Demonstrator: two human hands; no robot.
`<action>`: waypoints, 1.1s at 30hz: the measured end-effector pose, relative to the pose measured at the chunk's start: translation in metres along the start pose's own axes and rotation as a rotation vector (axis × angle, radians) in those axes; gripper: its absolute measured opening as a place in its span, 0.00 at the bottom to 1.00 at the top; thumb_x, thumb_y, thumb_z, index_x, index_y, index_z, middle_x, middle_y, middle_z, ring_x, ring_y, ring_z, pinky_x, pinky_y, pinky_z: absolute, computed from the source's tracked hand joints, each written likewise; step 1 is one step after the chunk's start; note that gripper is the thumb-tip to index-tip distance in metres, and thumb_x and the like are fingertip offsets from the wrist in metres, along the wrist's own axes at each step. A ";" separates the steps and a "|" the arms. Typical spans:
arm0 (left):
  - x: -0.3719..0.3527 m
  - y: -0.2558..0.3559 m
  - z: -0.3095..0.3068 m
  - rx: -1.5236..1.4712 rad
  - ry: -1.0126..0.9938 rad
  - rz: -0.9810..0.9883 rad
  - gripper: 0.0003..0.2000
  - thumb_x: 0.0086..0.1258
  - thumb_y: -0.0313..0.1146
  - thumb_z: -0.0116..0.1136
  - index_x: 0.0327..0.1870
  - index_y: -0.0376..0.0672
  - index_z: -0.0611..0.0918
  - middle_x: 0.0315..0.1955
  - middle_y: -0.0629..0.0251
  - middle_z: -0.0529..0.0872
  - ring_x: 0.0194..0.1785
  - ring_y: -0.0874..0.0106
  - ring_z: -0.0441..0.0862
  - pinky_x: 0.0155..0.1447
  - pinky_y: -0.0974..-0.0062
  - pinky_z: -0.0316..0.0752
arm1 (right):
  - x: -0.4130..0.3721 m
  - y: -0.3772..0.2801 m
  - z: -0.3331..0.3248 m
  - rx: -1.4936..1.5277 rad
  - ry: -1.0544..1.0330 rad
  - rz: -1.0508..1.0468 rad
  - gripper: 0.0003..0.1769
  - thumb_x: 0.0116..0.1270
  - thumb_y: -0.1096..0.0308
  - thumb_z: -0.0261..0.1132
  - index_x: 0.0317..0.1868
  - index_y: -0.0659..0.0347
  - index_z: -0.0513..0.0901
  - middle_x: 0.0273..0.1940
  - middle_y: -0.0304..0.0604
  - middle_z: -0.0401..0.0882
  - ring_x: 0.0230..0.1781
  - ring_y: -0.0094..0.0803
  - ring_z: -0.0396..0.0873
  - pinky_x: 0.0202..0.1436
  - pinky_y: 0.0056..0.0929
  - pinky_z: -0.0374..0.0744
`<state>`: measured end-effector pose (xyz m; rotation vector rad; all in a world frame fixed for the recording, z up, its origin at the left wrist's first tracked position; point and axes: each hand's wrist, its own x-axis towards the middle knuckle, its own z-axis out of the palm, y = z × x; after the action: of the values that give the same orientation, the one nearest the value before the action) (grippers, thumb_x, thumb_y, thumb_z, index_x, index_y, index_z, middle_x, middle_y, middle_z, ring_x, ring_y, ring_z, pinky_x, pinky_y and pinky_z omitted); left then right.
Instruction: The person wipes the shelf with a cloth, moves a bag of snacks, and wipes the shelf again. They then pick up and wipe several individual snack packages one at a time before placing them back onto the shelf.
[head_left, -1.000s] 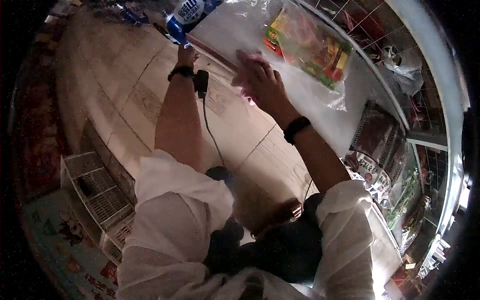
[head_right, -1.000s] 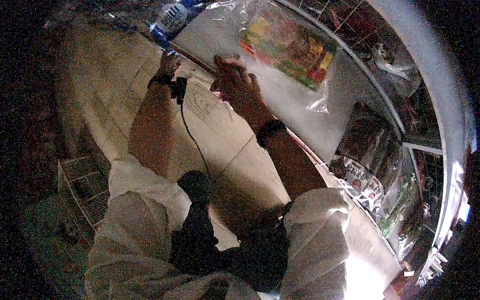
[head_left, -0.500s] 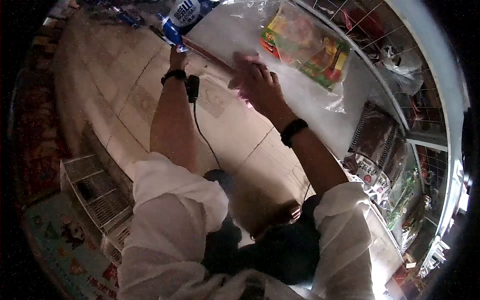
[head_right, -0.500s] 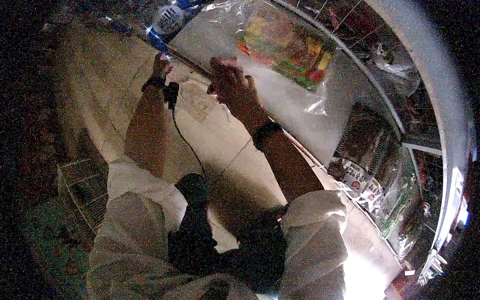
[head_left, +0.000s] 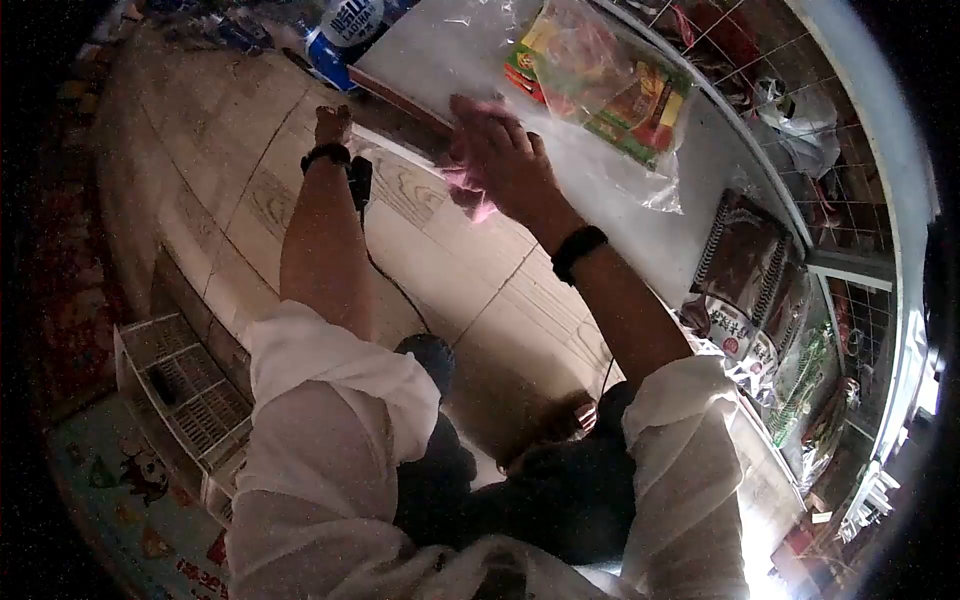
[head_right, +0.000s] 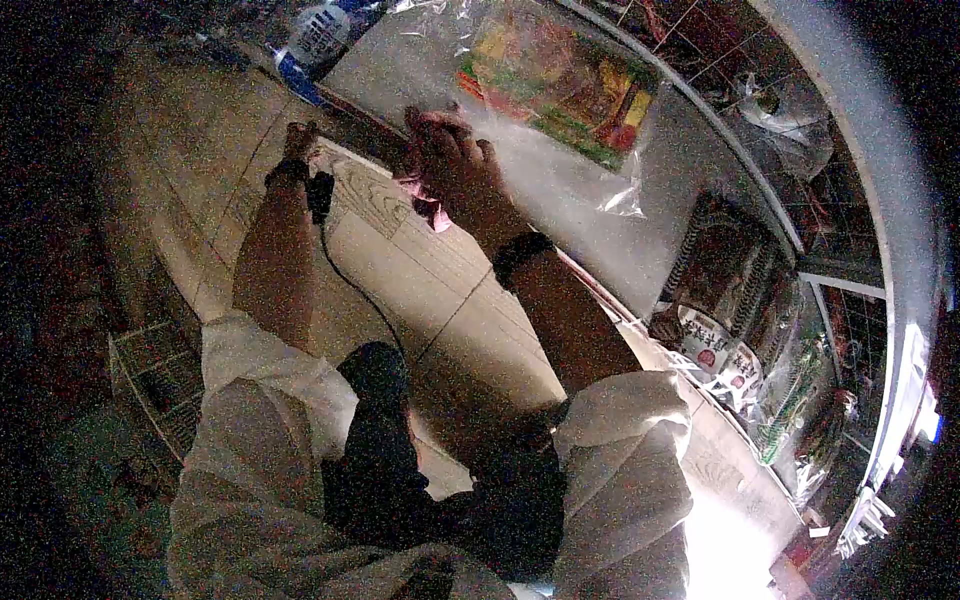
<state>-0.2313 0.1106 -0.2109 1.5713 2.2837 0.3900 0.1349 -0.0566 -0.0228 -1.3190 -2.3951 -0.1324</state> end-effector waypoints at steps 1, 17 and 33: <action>-0.024 0.031 -0.021 -0.223 -0.025 -0.154 0.24 0.56 0.42 0.54 0.49 0.39 0.63 0.39 0.45 0.77 0.39 0.54 0.79 0.39 0.63 0.76 | 0.000 0.000 -0.002 0.049 0.001 -0.004 0.37 0.50 0.58 0.61 0.62 0.54 0.60 0.54 0.42 0.64 0.53 0.39 0.64 0.47 0.38 0.70; -0.014 0.019 0.008 -0.385 -0.094 -0.383 0.40 0.53 0.48 0.58 0.56 0.30 0.51 0.41 0.51 0.78 0.41 0.61 0.78 0.41 0.62 0.74 | 0.006 -0.003 0.004 0.064 0.170 0.005 0.33 0.49 0.60 0.62 0.57 0.56 0.64 0.51 0.40 0.65 0.45 0.36 0.70 0.40 0.31 0.75; -0.050 0.027 -0.031 -0.160 -0.236 -0.173 0.20 0.51 0.35 0.57 0.41 0.31 0.67 0.36 0.49 0.79 0.41 0.59 0.79 0.42 0.57 0.75 | -0.079 -0.017 -0.049 0.624 -0.193 -0.011 0.24 0.54 0.79 0.56 0.53 0.57 0.68 0.51 0.44 0.67 0.52 0.39 0.67 0.53 0.32 0.71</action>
<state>-0.2052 0.0720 -0.1659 1.2591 2.1292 0.3146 0.1728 -0.1422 -0.0066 -1.0476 -2.3053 0.7105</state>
